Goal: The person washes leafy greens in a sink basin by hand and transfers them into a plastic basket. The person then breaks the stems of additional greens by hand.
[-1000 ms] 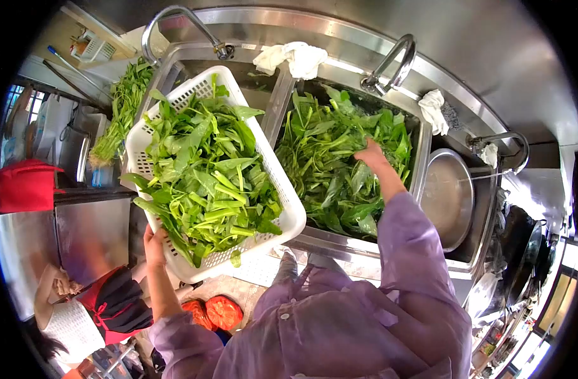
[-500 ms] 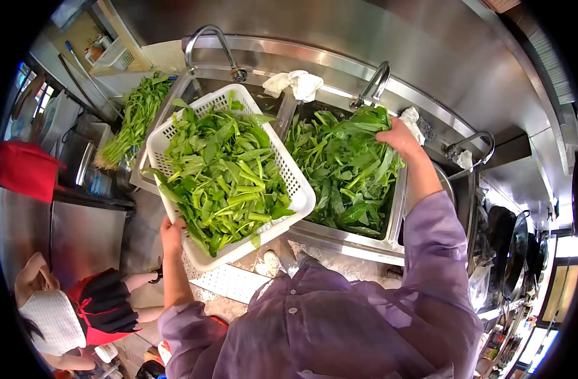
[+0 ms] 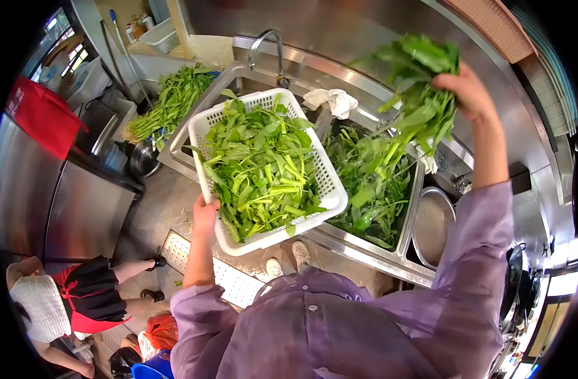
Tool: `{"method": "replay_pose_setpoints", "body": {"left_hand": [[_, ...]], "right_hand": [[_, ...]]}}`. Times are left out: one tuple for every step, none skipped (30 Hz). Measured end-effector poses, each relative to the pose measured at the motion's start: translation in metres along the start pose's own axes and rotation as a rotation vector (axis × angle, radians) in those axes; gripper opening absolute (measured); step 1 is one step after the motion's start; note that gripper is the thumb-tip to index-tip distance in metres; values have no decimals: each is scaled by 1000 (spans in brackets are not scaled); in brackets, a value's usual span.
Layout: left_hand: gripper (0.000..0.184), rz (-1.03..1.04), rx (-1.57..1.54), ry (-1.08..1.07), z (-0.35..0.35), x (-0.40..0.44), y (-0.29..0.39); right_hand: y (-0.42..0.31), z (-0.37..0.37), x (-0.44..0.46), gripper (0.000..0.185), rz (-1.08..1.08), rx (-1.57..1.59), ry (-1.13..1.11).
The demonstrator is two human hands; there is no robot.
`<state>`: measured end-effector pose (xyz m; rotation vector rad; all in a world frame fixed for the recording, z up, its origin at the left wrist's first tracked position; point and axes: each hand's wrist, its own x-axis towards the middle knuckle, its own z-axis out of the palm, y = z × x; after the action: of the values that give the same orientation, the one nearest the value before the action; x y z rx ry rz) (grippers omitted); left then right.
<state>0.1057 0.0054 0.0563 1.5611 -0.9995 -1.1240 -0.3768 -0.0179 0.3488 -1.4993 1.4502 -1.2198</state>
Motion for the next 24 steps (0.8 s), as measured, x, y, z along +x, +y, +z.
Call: {"method": "replay_pose_setpoints", "body": {"left_hand": [[27,-3,13,18,2,-4,4],[28,-6,26,35,2,-6,6],[28,-6,20,42,2,-6,7],[28,0,24,43,2,-6,6],[28,7,28,42,2,-5,6],[28,13,14,46,2,-4,4],[28,13,13,49,2,-3,2],[28,18,22,47,2,-2,0],[28,23,30,45,1,0,-2],[28,22,30,48,-1,2,-4],[31,11,41,33,-2,4,-6],[33,-1,53,14,-3,5,-7],[33,1,55,15,-3,5,-7],[32,18,31,22,-2,4,-7],[30,35,9,29,0,4,-7],[30,35,14,30,0,3,-7],[31,31,28,32,0,1,-6],[31,29,43,33,-1,1,-4],[31,29,49,34,1,0,-2],[31,23,1,31,3,-2,0],[32,19,-48,28,4,-4,2],[32,20,-46,29,4,-4,5],[33,-1,-9,49,4,-6,7],[34,-23,34,59,4,-7,6]], "right_hand": [[-20,5,4,39,-60,23,-26],[-35,11,9,37,-105,47,-70],[-49,15,15,36,-149,70,-112],[-65,21,21,37,-162,-20,-189],[-78,31,21,34,-102,-50,-132],[-84,44,26,34,-140,-22,-166],[-90,59,30,33,-178,8,-201],[-94,79,30,38,-223,126,-249],[-97,100,30,44,-267,245,-296],[-87,115,44,40,-202,214,-301],[-66,132,59,38,-137,183,-305],[-50,155,62,40,-151,192,-360],[-31,180,67,42,-167,200,-415],[-2,207,81,52,-107,26,-429],[14,230,69,68,-73,-102,-449],[28,245,55,83,-85,-234,-576],[68,265,59,93,-29,-389,-721],[87,279,52,85,-63,-581,-713],[98,287,38,79,-95,-776,-701],[95,286,23,79,-92,-770,-702],[83,279,8,78,-73,-779,-607],[78,275,-5,77,-55,-789,-510],[93,281,-18,77,-49,-784,-505],[120,292,-30,69,-252,-902,-474]]}}
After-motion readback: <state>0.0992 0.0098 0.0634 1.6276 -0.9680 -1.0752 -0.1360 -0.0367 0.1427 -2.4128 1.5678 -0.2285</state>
